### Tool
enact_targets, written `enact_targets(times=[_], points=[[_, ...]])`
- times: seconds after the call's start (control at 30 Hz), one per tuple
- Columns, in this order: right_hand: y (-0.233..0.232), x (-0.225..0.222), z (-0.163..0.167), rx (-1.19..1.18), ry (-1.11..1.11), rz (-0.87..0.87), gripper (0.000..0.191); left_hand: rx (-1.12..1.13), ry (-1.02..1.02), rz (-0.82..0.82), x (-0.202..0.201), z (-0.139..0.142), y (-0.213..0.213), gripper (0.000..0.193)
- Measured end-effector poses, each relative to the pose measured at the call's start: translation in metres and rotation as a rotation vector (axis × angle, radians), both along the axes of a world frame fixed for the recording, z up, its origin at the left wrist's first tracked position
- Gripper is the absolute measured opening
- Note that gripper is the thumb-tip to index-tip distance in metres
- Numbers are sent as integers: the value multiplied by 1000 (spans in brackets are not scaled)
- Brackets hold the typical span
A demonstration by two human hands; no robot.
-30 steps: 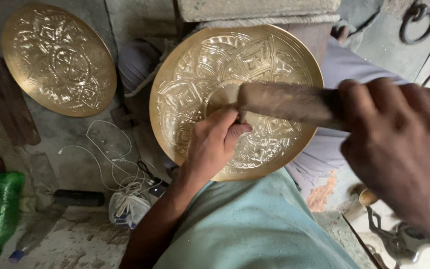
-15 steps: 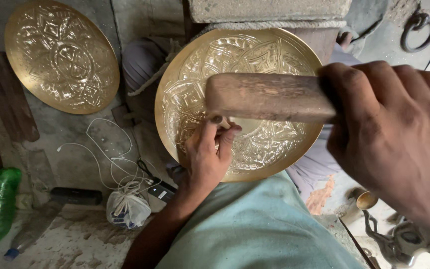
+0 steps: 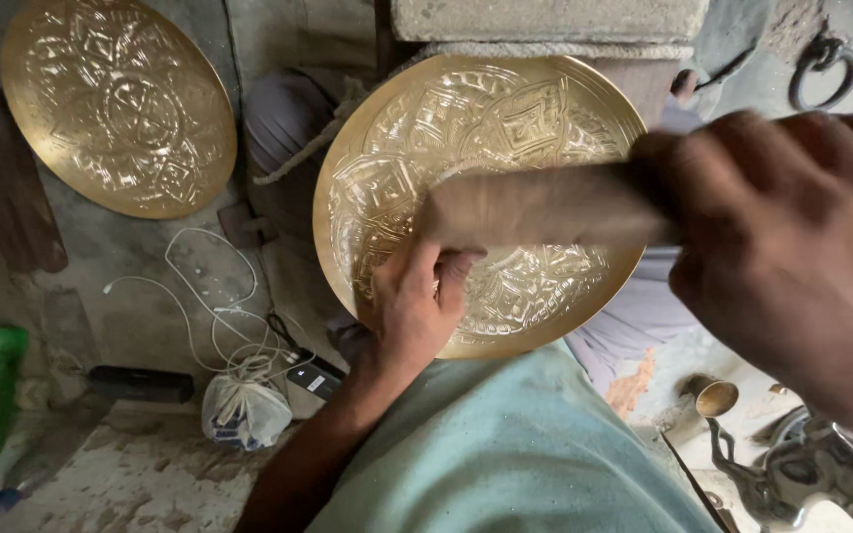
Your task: The person sits on the floor with a decorated brass plate resting on their lap and a stone block beside them. They hold a small punch against the plate's center with one hand and strike it repeatedly with a wooden mallet held in the other hand, embossing the pattern, occasionally repositioning the punch and rotating the plate.
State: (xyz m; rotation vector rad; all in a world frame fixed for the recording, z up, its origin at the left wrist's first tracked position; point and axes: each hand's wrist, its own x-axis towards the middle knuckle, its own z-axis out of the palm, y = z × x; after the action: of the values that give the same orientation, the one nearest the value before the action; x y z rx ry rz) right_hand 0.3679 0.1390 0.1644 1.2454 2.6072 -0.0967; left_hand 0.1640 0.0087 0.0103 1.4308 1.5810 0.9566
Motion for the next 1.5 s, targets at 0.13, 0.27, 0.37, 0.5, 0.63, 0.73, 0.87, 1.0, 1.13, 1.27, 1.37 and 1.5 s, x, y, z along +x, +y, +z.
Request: enact_targets(times=[0.13,0.27,0.37,0.5,0.63,0.73,0.87,1.0,1.13,1.27,1.37,1.5], points=[[0,-5,-1,-120,358,-231,55,-43,-50,29,0,-3,-3,27],[-1,1,-2,59,12,41,40,-5,22,-12,-1,-6,-4,22],[1,2,0,-25,105,-41,41,31,55,-15,-1,-7,-3,26],[4,-15,6,127,-201,128,28,28,-11,-11,0,-6,-1,25],[10,-29,16,-34,272,-104,54,2,-36,-2,1,-4,-2,20],[13,-32,10,-5,237,-108,55,-22,-53,-17,2,-6,-2,24],[7,-13,10,103,64,53,41,17,-5,-30,2,-7,-3,22],[-2,-1,-3,40,218,-116,34,25,91,-31,0,-5,-3,20],[-2,5,-12,192,80,86,28,55,-16,17,2,-4,-1,27],[-4,6,-14,-33,357,-145,41,-45,-118,16,2,-3,-1,26],[-5,10,-12,160,27,78,26,-11,-16,-6,1,-4,0,22],[-1,12,-14,87,162,-4,38,51,-11,-23,1,-2,0,24]])
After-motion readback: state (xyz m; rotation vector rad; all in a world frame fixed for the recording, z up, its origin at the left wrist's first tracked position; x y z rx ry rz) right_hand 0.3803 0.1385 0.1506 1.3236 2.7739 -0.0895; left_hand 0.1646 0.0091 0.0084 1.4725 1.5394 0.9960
